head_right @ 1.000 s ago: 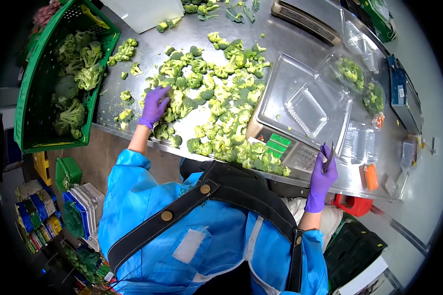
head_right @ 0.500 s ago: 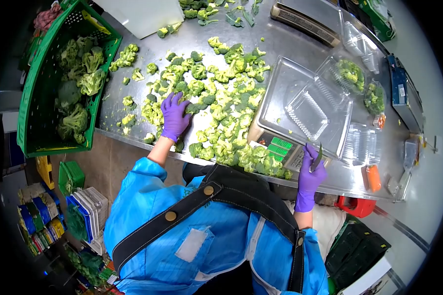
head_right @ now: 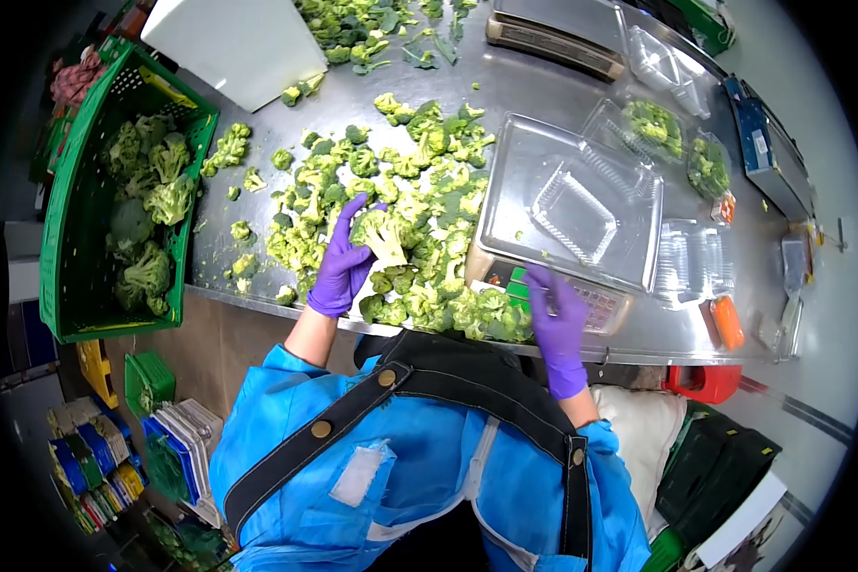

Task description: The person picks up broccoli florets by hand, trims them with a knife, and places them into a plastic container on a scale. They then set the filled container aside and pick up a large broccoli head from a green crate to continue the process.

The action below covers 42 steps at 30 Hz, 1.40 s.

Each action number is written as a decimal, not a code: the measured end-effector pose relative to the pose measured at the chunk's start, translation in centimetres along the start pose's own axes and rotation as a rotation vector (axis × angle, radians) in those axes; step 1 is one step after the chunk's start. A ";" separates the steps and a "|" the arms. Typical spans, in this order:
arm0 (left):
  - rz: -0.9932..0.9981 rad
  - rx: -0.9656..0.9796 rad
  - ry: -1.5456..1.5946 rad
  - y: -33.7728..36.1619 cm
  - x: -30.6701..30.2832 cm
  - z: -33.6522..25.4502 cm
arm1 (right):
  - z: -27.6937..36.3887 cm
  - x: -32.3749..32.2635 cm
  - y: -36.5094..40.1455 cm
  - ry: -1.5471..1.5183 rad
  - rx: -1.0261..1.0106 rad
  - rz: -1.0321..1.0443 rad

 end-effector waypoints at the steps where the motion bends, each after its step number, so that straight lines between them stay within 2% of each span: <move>1: -0.025 -0.040 0.077 0.1 0.6 1.1 | 0.6 1.3 0.1 0.003 -0.003 0.101; 2: -0.051 -0.082 0.154 0.1 0.9 2.2 | 1.3 2.6 0.3 0.005 -0.004 0.202; 4: -0.063 -0.200 0.299 0.4 0.8 4.7 | 4.1 3.1 -0.2 0.006 -0.023 0.199; 6: -0.157 -0.258 0.331 1.1 0.1 6.5 | 5.3 3.8 -0.5 0.007 -0.042 0.202; 8: -0.270 -0.296 0.231 2.0 -0.7 7.2 | 7.1 4.7 -0.4 0.139 -0.288 0.205; 11: -0.285 -0.243 0.291 2.4 -1.1 7.8 | 8.0 5.7 -0.4 0.182 -0.360 0.224; 13: -0.241 -0.299 0.021 2.8 0.5 7.1 | 8.0 6.6 -0.4 0.237 -0.391 0.252; 18: -0.224 -0.287 -0.091 3.8 1.6 6.3 | 8.6 7.2 -0.6 0.208 -0.418 0.284; 19: -0.158 -0.274 -0.103 3.8 1.6 6.1 | 8.5 7.3 -0.6 0.206 -0.420 0.285; 20: -0.093 -0.261 -0.115 3.9 1.8 5.8 | 8.0 7.7 -0.5 0.189 -0.381 0.309; 22: -0.127 -0.201 -0.129 4.0 0.8 4.4 | 5.9 8.9 0.3 0.165 -0.343 0.335; 24: -0.122 0.058 0.081 4.5 0.6 1.1 | 0.1 11.7 1.6 0.333 -0.207 0.504; 25: 0.018 0.070 -0.012 4.1 1.1 -0.3 | 0.2 11.3 2.1 0.259 -0.276 0.445; 26: 0.020 0.102 -0.146 4.2 1.3 -1.4 | 1.2 11.0 1.8 0.253 -0.282 0.453; 28: 0.039 0.202 -0.556 3.6 2.2 -2.7 | 3.2 9.1 1.1 0.040 -0.005 0.547; 29: 0.068 0.144 -0.621 3.3 2.2 -2.3 | 3.9 8.8 0.6 -0.103 0.098 0.579; 30: 0.069 0.143 -0.621 3.0 2.3 -2.0 | 5.5 8.0 0.1 -0.102 0.100 0.578; 32: 0.223 0.102 -0.739 2.3 4.0 0.2 | 8.6 6.9 -0.7 -0.352 0.077 0.588; 34: 0.164 -0.048 -0.695 2.0 4.0 2.6 | 8.0 7.9 -0.1 -0.362 -0.019 0.562; 36: 0.152 -0.200 -0.499 2.3 4.9 4.2 | 7.9 7.2 -0.5 -0.263 -0.180 0.395; 37: 0.146 -0.237 -0.480 2.3 4.3 4.4 | 5.8 7.1 -0.6 -0.312 -0.007 0.388; 38: 0.140 -0.277 -0.458 2.4 3.4 4.7 | 4.4 6.0 -1.1 -0.356 0.249 0.333; 39: 0.063 -0.208 -0.506 2.1 2.1 4.2 | 2.7 4.8 -1.7 -0.514 0.402 0.175; 40: -0.050 -0.181 -0.668 1.8 0.2 3.3 | -0.5 3.7 -2.5 -0.278 0.454 0.224; 41: -0.098 -0.028 -0.900 1.3 -1.9 1.6 | -2.3 2.4 -2.7 -0.477 0.560 0.065; 42: -0.145 0.127 -1.129 0.9 -4.0 0.0 | -2.4 0.7 -3.6 -0.460 0.532 -0.078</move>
Point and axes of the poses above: each hand's wrist, its own y-axis away from the middle knuckle, its own x-axis out of the palm, z = x × y, the point moved 8 cm from there along -y, towards the middle knuckle, and after that the axes turned 11 degrees about y, right-handed, at the moved point
